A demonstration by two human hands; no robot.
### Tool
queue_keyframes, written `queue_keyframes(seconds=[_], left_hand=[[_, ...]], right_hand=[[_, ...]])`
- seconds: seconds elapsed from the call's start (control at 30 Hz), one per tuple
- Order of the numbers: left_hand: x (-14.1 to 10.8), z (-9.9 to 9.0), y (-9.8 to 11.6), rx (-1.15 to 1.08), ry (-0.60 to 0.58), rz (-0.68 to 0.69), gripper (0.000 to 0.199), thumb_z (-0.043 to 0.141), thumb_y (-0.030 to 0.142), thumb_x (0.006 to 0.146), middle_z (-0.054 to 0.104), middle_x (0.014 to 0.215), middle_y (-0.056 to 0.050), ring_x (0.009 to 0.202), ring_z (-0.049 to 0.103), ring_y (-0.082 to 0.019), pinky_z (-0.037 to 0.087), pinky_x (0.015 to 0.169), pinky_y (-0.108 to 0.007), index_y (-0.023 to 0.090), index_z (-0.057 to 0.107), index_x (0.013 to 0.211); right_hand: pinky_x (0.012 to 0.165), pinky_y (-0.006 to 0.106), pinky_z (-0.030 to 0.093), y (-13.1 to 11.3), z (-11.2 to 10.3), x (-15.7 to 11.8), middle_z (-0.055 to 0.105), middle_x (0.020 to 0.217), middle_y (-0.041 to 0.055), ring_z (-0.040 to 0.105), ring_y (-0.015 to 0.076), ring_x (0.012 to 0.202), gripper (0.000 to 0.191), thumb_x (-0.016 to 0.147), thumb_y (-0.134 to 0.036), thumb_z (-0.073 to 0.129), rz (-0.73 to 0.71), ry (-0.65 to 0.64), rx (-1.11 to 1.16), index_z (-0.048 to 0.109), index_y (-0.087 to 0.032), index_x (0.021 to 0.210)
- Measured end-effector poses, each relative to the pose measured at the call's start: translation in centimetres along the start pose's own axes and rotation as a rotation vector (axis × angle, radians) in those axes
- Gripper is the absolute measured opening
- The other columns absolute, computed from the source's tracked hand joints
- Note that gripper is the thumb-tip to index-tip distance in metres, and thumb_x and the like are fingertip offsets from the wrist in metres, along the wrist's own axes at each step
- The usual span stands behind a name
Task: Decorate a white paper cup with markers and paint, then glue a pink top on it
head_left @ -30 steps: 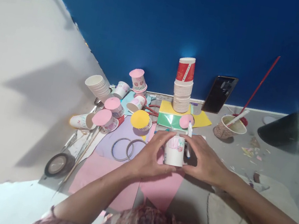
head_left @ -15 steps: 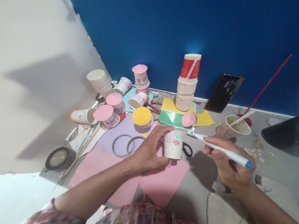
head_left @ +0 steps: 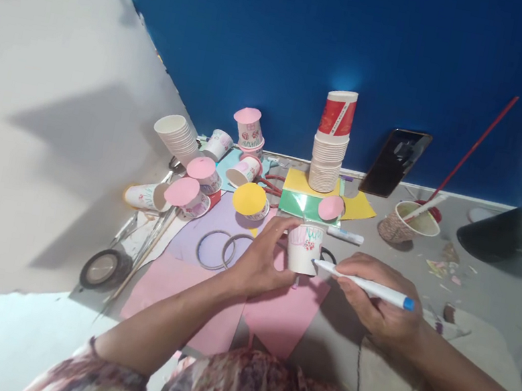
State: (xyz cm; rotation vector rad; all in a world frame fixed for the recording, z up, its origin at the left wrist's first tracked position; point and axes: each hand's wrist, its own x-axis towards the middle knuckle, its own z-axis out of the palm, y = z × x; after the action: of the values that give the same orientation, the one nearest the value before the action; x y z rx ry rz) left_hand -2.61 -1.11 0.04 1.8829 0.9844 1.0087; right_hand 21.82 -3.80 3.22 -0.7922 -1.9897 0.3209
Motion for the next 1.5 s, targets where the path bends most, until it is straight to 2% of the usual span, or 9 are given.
queue_keyframes(seconds=[0.53,0.93,1.5], left_hand=[[0.09,0.0,0.17,-0.032,-0.015,-0.008,0.074,0.078,0.014,0.071,0.06,0.143,-0.013,0.131,0.061,-0.031,0.054,0.11,-0.046,0.023,0.052,0.141],[-0.02,-0.19,0.24,0.069,-0.018,-0.006,0.078,0.076,0.011,0.069,0.061,0.143,-0.012,0.133,0.06,-0.033,0.051,0.114,-0.051,0.026,0.052,0.142],[0.05,-0.16,0.5,0.074,-0.03,-0.007,0.076,0.075,0.011,0.069,0.062,0.142,-0.013,0.133,0.061,-0.033,0.051,0.115,-0.051,0.024,0.053,0.141]], right_hand=[[0.067,0.032,0.064,0.2,0.08,0.01,0.079,0.083,0.0055,0.078,0.021,0.073,0.017,0.097,-0.011,0.066,0.004,0.002,0.026,0.071,-0.022,0.108],[0.065,0.034,0.064,0.03,0.06,0.0,0.079,0.083,0.0049,0.077,0.0218,0.07,0.014,0.099,-0.016,0.065,0.039,-0.023,0.038,0.072,-0.024,0.107],[0.064,0.034,0.063,0.02,0.31,0.11,0.078,0.082,0.0039,0.075,0.0204,0.069,0.016,0.099,-0.015,0.064,-0.004,-0.049,0.027,0.07,-0.025,0.11]])
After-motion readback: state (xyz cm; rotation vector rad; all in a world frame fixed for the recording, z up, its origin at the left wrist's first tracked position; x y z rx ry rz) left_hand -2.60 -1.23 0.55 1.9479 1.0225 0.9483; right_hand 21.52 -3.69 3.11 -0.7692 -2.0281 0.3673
